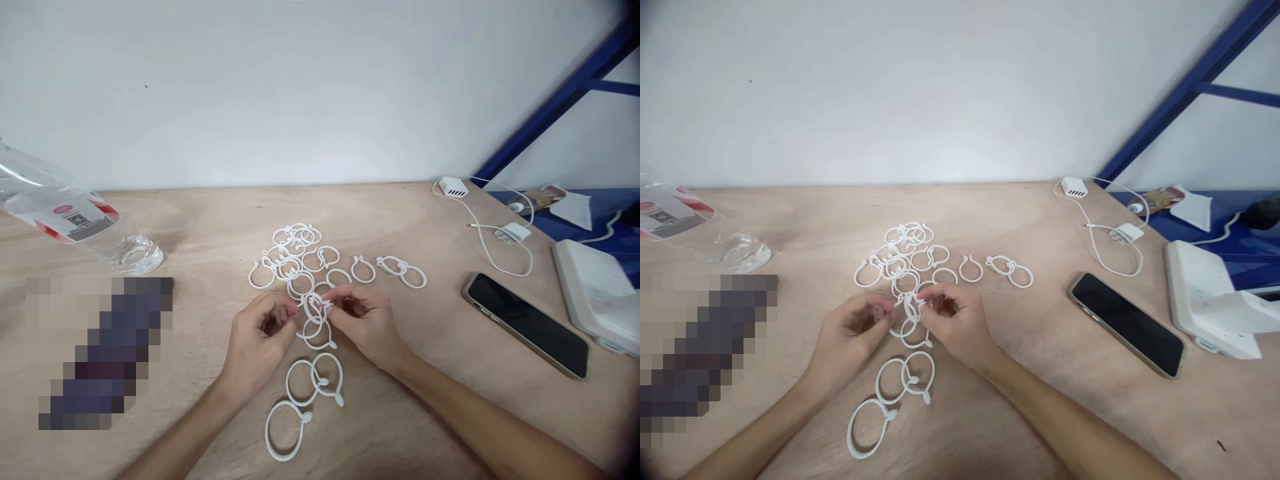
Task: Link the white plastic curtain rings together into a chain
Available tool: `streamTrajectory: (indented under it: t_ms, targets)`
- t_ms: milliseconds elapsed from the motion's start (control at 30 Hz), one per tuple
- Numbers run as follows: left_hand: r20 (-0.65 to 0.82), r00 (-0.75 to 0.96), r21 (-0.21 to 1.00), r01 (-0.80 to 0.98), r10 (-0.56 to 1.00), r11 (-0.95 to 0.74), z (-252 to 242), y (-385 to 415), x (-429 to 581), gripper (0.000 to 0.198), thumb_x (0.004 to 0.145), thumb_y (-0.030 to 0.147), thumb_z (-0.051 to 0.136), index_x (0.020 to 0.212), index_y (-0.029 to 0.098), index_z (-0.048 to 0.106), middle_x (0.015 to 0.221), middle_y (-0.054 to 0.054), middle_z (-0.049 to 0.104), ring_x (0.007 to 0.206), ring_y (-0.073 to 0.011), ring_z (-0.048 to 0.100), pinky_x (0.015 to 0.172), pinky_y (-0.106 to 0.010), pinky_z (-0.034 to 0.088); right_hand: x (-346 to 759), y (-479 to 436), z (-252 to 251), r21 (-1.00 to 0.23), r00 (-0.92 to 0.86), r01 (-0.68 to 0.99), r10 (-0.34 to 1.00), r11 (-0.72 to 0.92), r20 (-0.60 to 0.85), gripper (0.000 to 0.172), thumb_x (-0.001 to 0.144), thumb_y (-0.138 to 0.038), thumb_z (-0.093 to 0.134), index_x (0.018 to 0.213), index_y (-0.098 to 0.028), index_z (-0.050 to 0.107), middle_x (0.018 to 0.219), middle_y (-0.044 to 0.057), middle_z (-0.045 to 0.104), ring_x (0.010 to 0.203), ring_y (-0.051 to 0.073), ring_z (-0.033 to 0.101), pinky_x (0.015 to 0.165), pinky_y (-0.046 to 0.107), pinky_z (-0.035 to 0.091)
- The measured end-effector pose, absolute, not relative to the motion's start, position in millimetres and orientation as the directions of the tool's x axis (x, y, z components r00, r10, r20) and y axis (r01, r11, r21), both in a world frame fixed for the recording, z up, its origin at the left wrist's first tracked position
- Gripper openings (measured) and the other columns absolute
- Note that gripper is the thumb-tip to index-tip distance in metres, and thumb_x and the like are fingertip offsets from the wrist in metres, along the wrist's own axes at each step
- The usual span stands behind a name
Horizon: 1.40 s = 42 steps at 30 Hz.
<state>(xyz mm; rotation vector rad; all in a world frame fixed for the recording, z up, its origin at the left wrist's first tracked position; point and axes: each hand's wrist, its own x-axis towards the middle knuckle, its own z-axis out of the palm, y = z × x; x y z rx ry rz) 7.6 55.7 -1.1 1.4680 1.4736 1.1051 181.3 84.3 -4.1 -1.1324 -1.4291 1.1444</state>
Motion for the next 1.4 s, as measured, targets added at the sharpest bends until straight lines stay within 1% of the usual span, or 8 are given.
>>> streamTrajectory:
  t_ms: [300,400,533,633,733,833,1067,1400]
  targets:
    - [0.064,-0.122,0.949,0.316,0.990,-0.022,-1.9,56.2,5.5,0.006,0.079,0.021,0.059,0.077,0.018,0.064,0.072,0.001,0.060,0.064,-0.0122,0.053,0.060,-0.025,0.042,179.9,93.0,-5.2,-0.978,0.074,-0.207,0.997,0.029,0.014,0.013,0.065,-0.023,0.077,0.077,-0.021,0.073,0.067,-0.001,0.067,0.056,0.010,0.053,0.054,0.025,0.045]
    - [0.155,-0.179,0.944,0.317,0.972,-0.092,-0.6,59.6,5.7,0.011,0.083,0.026,0.060,0.088,0.018,0.066,0.098,-0.005,0.064,0.089,-0.0163,0.060,0.078,-0.028,0.047,181.7,94.3,-4.5,-0.964,0.018,-0.266,1.000,0.006,0.002,0.014,0.065,-0.024,0.080,0.078,-0.022,0.075,0.070,0.000,0.069,0.052,0.008,0.049,0.050,0.024,0.043]
    - [0.278,-0.053,0.902,0.359,0.959,-0.242,-0.5,58.1,5.7,0.025,0.088,0.032,0.056,0.109,0.019,0.062,0.120,-0.008,0.058,0.117,-0.0203,0.051,0.098,-0.034,0.041,182.2,91.0,0.1,-0.955,-0.090,-0.288,0.995,-0.067,-0.042,0.015,0.064,-0.026,0.082,0.077,-0.022,0.077,0.064,-0.001,0.068,0.049,0.007,0.046,0.045,0.022,0.037]
    - [0.263,0.097,0.894,0.350,0.960,-0.281,-0.3,53.5,4.9,0.039,0.089,0.041,0.054,0.122,0.018,0.054,0.116,-0.009,0.059,0.108,-0.0216,0.055,0.093,-0.036,0.044,177.7,83.4,4.1,-0.927,-0.195,-0.320,0.971,-0.198,-0.140,0.016,0.063,-0.029,0.083,0.077,-0.022,0.077,0.060,-0.001,0.066,0.048,0.006,0.046,0.043,0.020,0.034]
    - [0.220,0.195,0.869,0.407,0.956,-0.283,2.2,50.7,4.2,0.037,0.091,0.048,0.047,0.106,0.016,0.060,0.094,-0.007,0.063,0.090,-0.0217,0.057,0.079,-0.035,0.045,171.9,75.6,5.2,-0.901,-0.301,-0.331,0.936,-0.282,-0.182,0.014,0.064,-0.029,0.083,0.074,-0.022,0.077,0.060,-0.002,0.065,0.048,0.005,0.045,0.044,0.019,0.034]
    - [0.177,0.251,0.832,0.478,0.952,-0.281,5.2,50.4,3.7,0.039,0.094,0.047,0.038,0.084,0.016,0.060,0.079,-0.006,0.061,0.078,-0.0206,0.054,0.072,-0.035,0.042,170.5,72.6,2.0,-0.910,-0.352,-0.312,0.923,-0.273,-0.157,0.012,0.067,-0.029,0.082,0.076,-0.023,0.078,0.062,-0.002,0.065,0.049,0.004,0.045,0.046,0.019,0.036]
    - [0.152,0.317,0.835,0.466,0.936,-0.293,7.2,51.2,4.3,0.043,0.096,0.045,0.028,0.073,0.018,0.052,0.071,-0.004,0.058,0.072,-0.0194,0.053,0.071,-0.034,0.041,174.3,77.2,-5.0,-0.942,-0.405,-0.280,0.913,-0.186,-0.060,0.025,0.083,-0.042,0.066,0.077,-0.019,0.076,0.057,-0.002,0.058,0.050,0.007,0.044,0.046,0.022,0.031]
    - [0.156,0.314,0.764,0.563,0.937,-0.316,8.3,51.7,6.2,0.033,0.091,0.037,0.035,0.064,0.020,0.042,0.060,0.001,0.048,0.061,-0.0159,0.044,0.061,-0.030,0.037,168.3,71.1,12.4,-0.976,-0.437,-0.107,0.890,-0.192,-0.127,0.036,0.074,-0.050,0.070,0.069,-0.016,0.062,0.060,-0.003,0.050,0.057,0.010,0.044,0.054,0.025,0.036]
